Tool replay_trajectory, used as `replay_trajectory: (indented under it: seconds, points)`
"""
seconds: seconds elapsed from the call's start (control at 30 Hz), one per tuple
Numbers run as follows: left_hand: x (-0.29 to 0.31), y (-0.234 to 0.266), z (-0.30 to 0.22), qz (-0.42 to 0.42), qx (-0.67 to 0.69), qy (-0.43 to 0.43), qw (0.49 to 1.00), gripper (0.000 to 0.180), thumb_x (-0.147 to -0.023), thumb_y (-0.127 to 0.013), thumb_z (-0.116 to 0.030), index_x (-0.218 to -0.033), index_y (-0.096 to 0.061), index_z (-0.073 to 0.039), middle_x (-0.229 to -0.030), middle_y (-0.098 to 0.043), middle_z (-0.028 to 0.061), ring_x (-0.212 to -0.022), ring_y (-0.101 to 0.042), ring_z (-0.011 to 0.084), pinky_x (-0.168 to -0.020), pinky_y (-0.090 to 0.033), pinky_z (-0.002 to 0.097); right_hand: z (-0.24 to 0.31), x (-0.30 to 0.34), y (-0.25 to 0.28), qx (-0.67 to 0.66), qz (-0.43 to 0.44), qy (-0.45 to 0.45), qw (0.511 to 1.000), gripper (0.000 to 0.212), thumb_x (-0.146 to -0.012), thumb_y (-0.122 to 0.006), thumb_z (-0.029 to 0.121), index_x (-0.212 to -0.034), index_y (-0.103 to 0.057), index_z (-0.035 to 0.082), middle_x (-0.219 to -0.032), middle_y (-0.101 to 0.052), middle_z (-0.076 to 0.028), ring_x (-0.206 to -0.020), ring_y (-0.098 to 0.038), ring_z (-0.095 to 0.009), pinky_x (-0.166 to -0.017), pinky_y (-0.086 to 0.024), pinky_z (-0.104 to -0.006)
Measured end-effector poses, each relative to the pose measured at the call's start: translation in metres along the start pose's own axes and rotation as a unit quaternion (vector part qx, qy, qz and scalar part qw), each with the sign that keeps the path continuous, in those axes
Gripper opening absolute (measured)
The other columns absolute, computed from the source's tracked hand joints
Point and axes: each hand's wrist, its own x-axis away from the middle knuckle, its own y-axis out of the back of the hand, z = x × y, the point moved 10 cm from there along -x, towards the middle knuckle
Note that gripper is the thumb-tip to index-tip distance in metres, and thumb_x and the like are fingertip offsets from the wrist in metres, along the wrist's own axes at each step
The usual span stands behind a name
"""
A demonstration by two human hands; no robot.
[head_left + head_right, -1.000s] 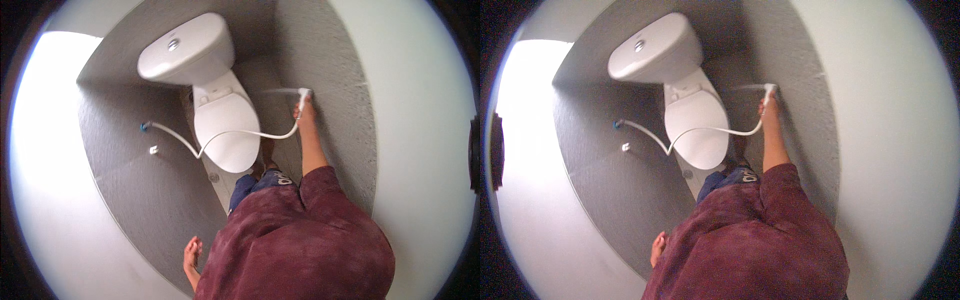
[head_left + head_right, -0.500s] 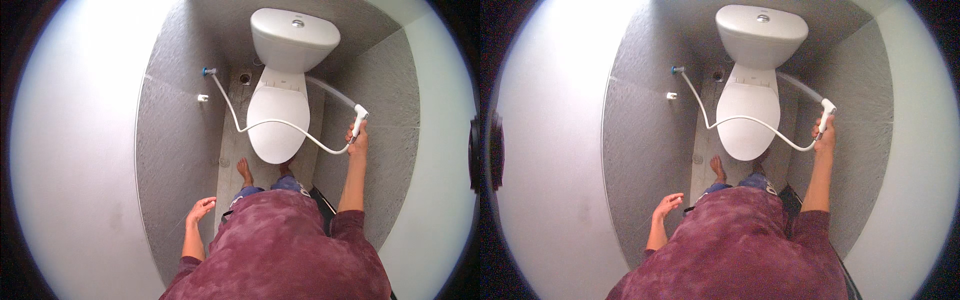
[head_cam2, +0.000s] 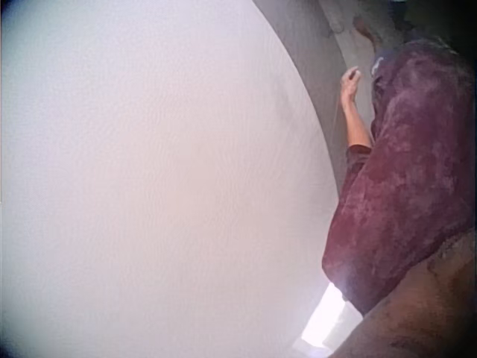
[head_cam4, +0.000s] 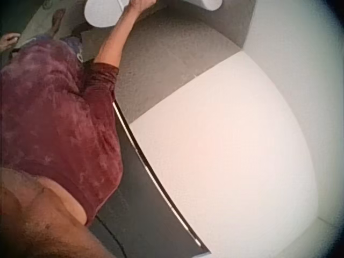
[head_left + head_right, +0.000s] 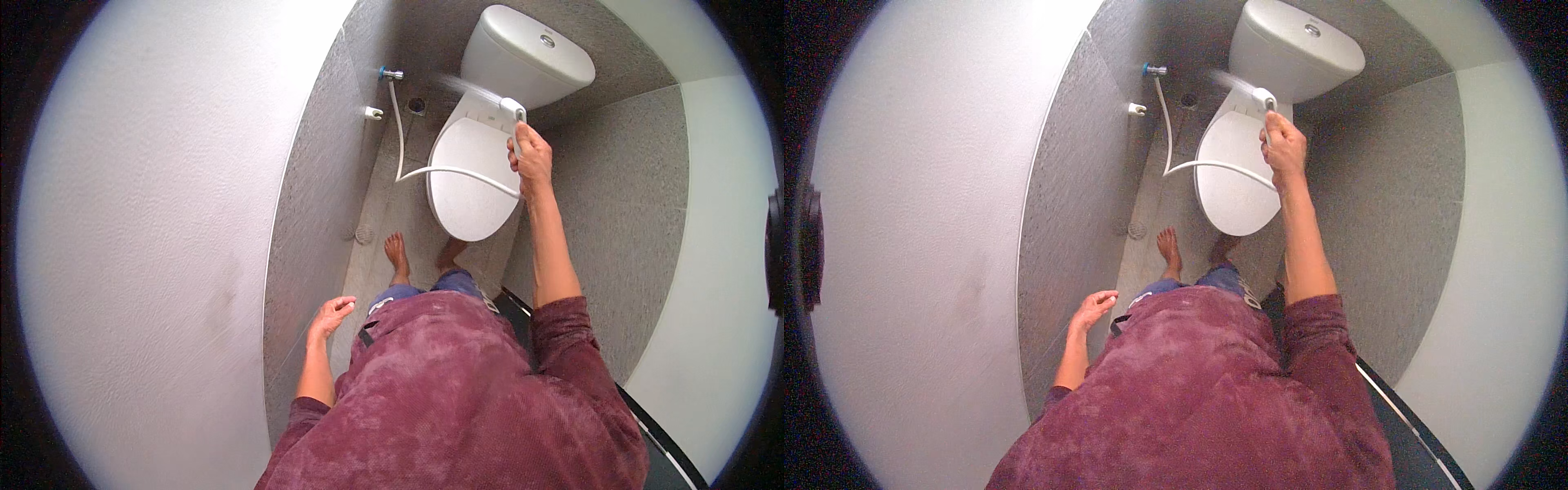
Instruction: The person uses a handheld bidet sprayer to rinse the bathroom floor, sink, and toilet area. They remove the floor drain cover, rinse it, and then replace it while continuing to spray the floor.
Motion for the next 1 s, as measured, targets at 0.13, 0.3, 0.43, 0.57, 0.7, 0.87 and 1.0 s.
replay_trajectory:
  seconds: [0.13, 0.3, 0.43, 0.57, 0.7, 0.87, 1.0]
  points:
    - [0.004, -0.001, 0.019, 0.01, 0.0, 0.006, 1.0, 0.036, -0.086, -0.06, -0.027, -0.117, -0.059, -0.009, -0.117, -0.06, 0.0067, -0.11, -0.053, 0.0202, -0.096, -0.039, 0.0347, 0.002, -0.005, -0.024, 0.071, 0.012, -0.009, 0.997, 0.032, -0.089, -0.058, 0.036, -0.096, -0.067, 0.007, -0.061, -0.049, 0.004, -0.047, -0.038, -0.003, -0.04, -0.028, -0.0205]
    - [0.0, 0.003, 0.031, 0.003, 0.021, 0.015, 1.0, 0.036, -0.086, -0.061, -0.028, -0.116, -0.06, -0.009, -0.114, -0.061, 0.0056, -0.107, -0.054, 0.0184, -0.094, -0.039, 0.0338, -0.003, -0.006, -0.034, 0.066, 0.008, -0.05, 0.997, 0.035, -0.088, -0.059, 0.039, -0.101, -0.066, 0.008, -0.061, -0.05, 0.003, -0.045, -0.038, -0.003, -0.038, -0.028, -0.0206]
    - [0.0, 0.005, 0.031, -0.008, 0.029, -0.019, 0.999, 0.036, -0.086, -0.061, -0.029, -0.116, -0.061, -0.009, -0.111, -0.062, 0.0044, -0.104, -0.054, 0.0171, -0.093, -0.039, 0.0333, 0.013, -0.001, -0.031, 0.045, 0.009, -0.032, 0.998, 0.036, -0.087, -0.059, 0.04, -0.101, -0.066, 0.008, -0.061, -0.051, 0.002, -0.045, -0.039, -0.003, -0.037, -0.029, -0.0205]
    - [0.002, 0.002, 0.039, -0.011, 0.032, -0.026, 0.999, 0.036, -0.086, -0.061, -0.03, -0.115, -0.061, -0.01, -0.109, -0.063, 0.0033, -0.102, -0.054, 0.0159, -0.092, -0.04, 0.033, 0.047, 0.008, -0.014, 0.045, -0.029, 0.058, 0.997, 0.038, -0.087, -0.06, 0.039, -0.103, -0.066, 0.006, -0.063, -0.052, 0.002, -0.047, -0.04, -0.004, -0.039, -0.03, -0.0204]
    - [0.003, -0.004, 0.044, -0.001, 0.013, -0.025, 1.0, 0.034, -0.086, -0.061, -0.03, -0.114, -0.062, -0.01, -0.106, -0.063, 0.0019, -0.099, -0.055, 0.0147, -0.089, -0.041, 0.0323, 0.05, 0.002, -0.009, 0.058, -0.029, 0.035, 0.997, 0.04, -0.086, -0.06, 0.043, -0.104, -0.066, 0.007, -0.064, -0.051, 0.001, -0.046, -0.039, -0.004, -0.039, -0.03, -0.0208]
    - [0.003, -0.003, 0.042, -0.012, 0.043, -0.027, 0.999, 0.034, -0.086, -0.061, -0.029, -0.114, -0.062, -0.009, -0.101, -0.063, 0.0, -0.094, -0.055, 0.0134, -0.086, -0.042, 0.0311, 0.033, -0.016, -0.014, 0.05, 0.001, -0.019, 0.999, 0.038, -0.086, -0.059, 0.044, -0.103, -0.067, 0.01, -0.062, -0.049, 0.002, -0.045, -0.038, -0.004, -0.038, -0.029, -0.0213]
    - [0.006, -0.005, 0.042, -0.022, 0.07, -0.03, 0.997, 0.035, -0.086, -0.061, -0.03, -0.114, -0.062, -0.009, -0.101, -0.064, -0.0004, -0.092, -0.056, 0.0129, -0.085, -0.042, 0.0305, 0.033, -0.024, -0.016, 0.062, 0.026, 0.001, 0.998, 0.036, -0.086, -0.059, 0.044, -0.095, -0.067, 0.011, -0.061, -0.049, 0.003, -0.045, -0.039, -0.003, -0.037, -0.028, -0.0211]
